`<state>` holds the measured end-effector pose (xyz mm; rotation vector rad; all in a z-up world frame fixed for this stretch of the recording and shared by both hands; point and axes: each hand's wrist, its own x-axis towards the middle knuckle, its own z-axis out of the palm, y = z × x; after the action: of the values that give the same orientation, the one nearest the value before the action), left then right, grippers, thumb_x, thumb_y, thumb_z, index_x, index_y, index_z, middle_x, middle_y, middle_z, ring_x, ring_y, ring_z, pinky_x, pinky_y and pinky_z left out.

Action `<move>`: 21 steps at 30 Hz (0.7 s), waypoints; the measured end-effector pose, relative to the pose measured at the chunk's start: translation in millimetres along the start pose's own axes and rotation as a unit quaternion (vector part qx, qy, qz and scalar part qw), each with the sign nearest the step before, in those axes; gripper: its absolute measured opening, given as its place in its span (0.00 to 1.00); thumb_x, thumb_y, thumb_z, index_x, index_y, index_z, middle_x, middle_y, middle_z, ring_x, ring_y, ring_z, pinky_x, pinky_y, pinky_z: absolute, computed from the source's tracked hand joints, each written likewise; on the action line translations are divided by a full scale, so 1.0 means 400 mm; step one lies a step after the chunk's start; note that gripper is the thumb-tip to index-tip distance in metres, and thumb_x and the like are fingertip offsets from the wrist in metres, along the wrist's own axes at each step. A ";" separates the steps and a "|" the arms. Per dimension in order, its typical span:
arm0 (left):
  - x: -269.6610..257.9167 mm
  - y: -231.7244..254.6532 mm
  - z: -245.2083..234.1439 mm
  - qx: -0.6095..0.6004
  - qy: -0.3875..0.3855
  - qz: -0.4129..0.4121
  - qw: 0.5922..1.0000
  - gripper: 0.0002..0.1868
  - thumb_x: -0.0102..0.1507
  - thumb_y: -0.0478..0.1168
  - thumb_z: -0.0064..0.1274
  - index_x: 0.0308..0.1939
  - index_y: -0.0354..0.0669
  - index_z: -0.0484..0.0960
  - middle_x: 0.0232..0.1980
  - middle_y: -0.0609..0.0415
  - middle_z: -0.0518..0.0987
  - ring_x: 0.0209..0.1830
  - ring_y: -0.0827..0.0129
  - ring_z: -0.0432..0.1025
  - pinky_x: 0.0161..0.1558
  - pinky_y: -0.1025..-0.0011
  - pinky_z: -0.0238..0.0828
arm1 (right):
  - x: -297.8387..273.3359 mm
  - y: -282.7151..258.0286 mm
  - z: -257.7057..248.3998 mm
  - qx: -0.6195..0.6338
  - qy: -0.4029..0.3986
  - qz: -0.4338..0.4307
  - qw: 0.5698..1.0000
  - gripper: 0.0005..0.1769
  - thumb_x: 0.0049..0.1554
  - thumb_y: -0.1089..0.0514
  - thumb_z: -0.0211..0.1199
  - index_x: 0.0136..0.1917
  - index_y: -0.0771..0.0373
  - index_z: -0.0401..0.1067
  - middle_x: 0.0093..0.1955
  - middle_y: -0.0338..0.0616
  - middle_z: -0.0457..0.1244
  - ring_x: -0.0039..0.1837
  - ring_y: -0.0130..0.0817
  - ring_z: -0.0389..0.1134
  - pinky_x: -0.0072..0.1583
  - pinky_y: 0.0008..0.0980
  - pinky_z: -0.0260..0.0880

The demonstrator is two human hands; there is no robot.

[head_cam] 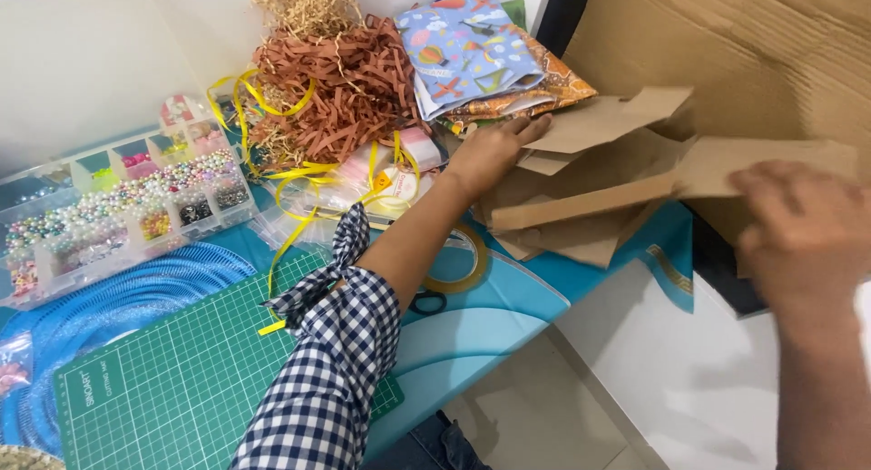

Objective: Folding and assembling a small cardboard gift box on a craft table.

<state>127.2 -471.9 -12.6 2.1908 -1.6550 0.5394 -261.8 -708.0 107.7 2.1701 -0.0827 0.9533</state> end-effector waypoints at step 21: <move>-0.016 -0.030 0.063 -0.083 -0.028 -0.045 0.995 0.14 0.70 0.31 0.52 0.56 0.45 0.89 0.50 0.45 0.89 0.46 0.39 0.89 0.44 0.46 0.90 | -0.176 -0.330 0.074 0.199 -0.147 -0.019 0.969 0.54 0.58 0.54 0.71 0.95 0.36 0.61 0.83 0.50 0.65 0.83 0.59 0.69 0.79 0.63 0.69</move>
<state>139.4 -475.7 -38.3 2.1635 -1.5607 0.3072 -250.4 -648.9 -32.4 2.6646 0.0108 0.6598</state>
